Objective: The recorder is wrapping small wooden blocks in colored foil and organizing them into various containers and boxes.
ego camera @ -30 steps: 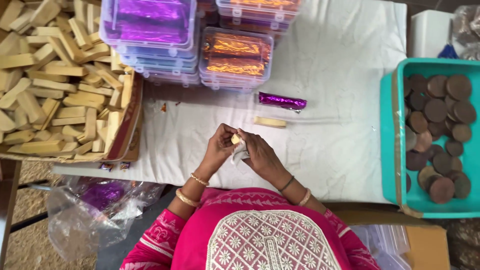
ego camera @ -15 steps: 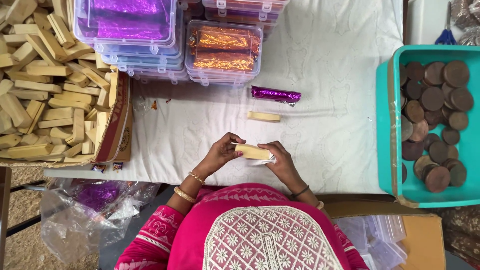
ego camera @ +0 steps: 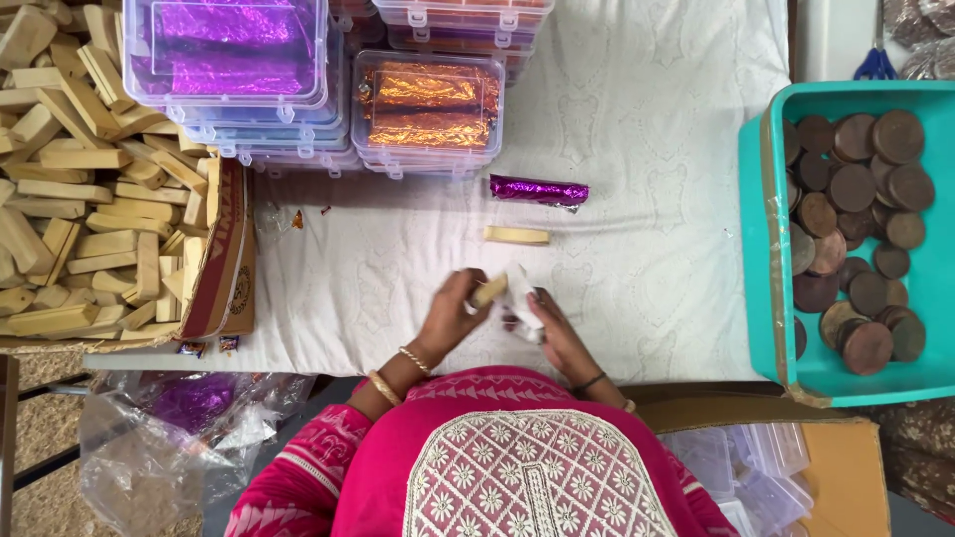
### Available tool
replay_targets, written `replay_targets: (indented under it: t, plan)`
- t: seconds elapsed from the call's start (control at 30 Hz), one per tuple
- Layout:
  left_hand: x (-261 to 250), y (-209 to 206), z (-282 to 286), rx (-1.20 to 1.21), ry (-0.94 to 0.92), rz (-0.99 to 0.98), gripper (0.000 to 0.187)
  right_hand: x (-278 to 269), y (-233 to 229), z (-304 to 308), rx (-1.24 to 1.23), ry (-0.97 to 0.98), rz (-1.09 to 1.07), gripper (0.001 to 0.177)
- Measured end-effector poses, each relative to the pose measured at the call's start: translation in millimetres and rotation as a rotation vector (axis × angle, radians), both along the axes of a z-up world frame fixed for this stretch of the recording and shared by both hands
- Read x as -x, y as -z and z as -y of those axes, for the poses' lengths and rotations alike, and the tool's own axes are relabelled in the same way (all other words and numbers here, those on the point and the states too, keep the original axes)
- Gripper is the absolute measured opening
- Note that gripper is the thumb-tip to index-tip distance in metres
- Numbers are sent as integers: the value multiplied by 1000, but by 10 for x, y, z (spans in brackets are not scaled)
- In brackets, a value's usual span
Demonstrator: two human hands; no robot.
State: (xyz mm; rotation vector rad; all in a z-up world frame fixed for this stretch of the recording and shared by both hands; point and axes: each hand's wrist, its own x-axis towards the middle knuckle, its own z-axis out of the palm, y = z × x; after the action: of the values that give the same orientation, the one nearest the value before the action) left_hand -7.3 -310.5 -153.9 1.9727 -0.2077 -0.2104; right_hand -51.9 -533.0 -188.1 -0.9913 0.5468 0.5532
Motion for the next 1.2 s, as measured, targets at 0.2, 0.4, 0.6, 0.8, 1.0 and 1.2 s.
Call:
replay_targets:
  t: [0.2, 0.4, 0.6, 0.8, 1.0, 1.2]
  plan:
    - [1, 0, 109, -2, 524, -45, 60, 12, 552, 92, 171, -139, 98, 75]
    - [-280, -178, -60, -89, 284, 250, 63, -98, 150, 153, 360, -280, 247, 54]
    - [-465, 283, -66, -244, 414, 113, 32, -215, 129, 242, 718, -219, 453, 43]
    - [-653, 329, 132, -180, 242, 223, 27, -215, 19, 363, 615, 71, 349, 34]
    - [-709, 271, 156, -75, 83, 100, 30, 56, 182, 561, 497, 226, 313, 36]
    - [-781, 459, 206, -147, 52, 84, 39, 213, 288, 523, 358, 386, 145, 42]
